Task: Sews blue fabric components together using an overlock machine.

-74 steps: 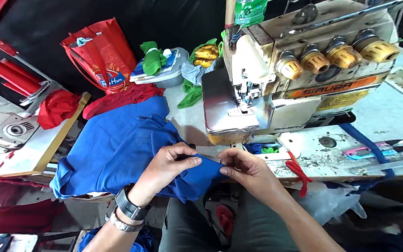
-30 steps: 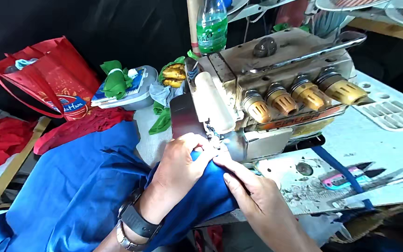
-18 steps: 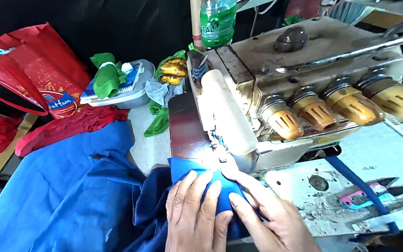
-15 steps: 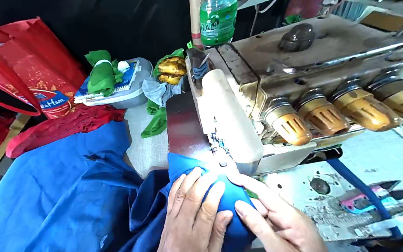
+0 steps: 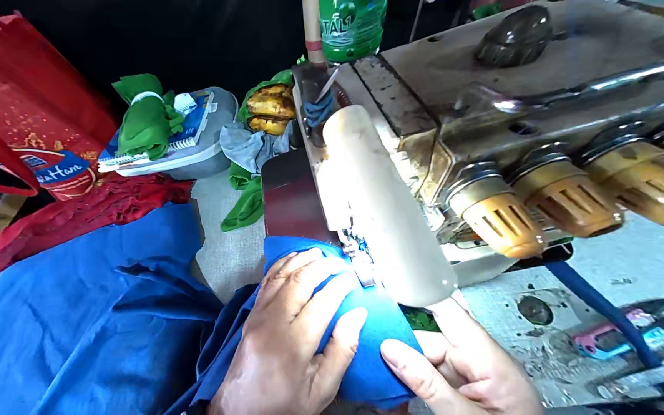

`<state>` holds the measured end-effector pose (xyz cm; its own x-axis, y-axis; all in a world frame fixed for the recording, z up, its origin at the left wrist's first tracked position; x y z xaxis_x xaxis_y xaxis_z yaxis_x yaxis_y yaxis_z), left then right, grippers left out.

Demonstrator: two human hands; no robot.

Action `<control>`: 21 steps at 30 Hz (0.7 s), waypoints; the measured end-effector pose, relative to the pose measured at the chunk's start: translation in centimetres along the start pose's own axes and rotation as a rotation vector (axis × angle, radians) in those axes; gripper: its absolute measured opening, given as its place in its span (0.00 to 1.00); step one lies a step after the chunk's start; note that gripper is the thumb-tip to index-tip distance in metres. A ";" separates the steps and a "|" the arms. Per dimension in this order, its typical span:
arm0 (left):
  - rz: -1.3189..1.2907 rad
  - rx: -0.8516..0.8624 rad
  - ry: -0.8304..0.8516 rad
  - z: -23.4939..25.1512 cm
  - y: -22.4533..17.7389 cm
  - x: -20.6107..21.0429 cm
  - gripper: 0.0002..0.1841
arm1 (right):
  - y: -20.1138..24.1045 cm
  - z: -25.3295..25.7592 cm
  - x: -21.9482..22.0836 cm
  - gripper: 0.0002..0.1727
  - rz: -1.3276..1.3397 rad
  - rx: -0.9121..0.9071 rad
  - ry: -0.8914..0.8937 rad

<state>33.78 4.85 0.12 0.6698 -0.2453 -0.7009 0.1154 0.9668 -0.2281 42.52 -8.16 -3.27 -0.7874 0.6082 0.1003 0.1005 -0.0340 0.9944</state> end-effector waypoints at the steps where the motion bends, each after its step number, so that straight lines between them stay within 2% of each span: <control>1: -0.016 0.003 -0.004 0.1 0.1 -0.1 0.14 | -0.1 0.0 0.1 0.25 0.015 0.004 -0.002; 5: -0.058 0.009 -0.011 0.4 0.4 -0.5 0.14 | -0.9 -0.2 -0.4 0.25 -0.018 -0.065 -0.055; 9: -0.074 0.034 0.059 0.3 0.4 -0.5 0.16 | -1.4 -0.5 -1.9 0.26 -0.142 -0.192 -0.185; 12: 0.039 0.045 0.089 -0.4 -0.7 -0.6 0.21 | -1.4 -0.4 -1.6 0.33 -0.168 -0.206 -0.211; 14: 0.121 0.059 0.033 -2.0 -2.0 -0.7 0.23 | -1.4 -0.4 -1.1 0.34 -0.141 -0.190 -0.213; 18: 0.253 0.074 -0.111 -6.1 -3.5 0.9 0.21 | -1.2 -0.5 -0.5 0.30 0.059 -0.074 -0.153; 21: 0.257 0.090 -0.275 -7.2 -2.4 1.1 0.14 | -0.6 -0.5 0.0 0.25 0.247 0.016 -0.093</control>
<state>28.99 1.76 -4.98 0.8553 0.0225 -0.5176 -0.0261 0.9997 0.0003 42.12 -8.53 -3.84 -0.6785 0.6536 0.3355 0.2929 -0.1781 0.9394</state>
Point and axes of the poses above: each hand's wrist, its own z-axis towards the middle knuckle, its own x-axis out of the palm, y = z × x, the point moved 6 cm from there along z, towards the middle knuckle, and after that the axes turned 8 degrees about x, right-handed, at the moved point
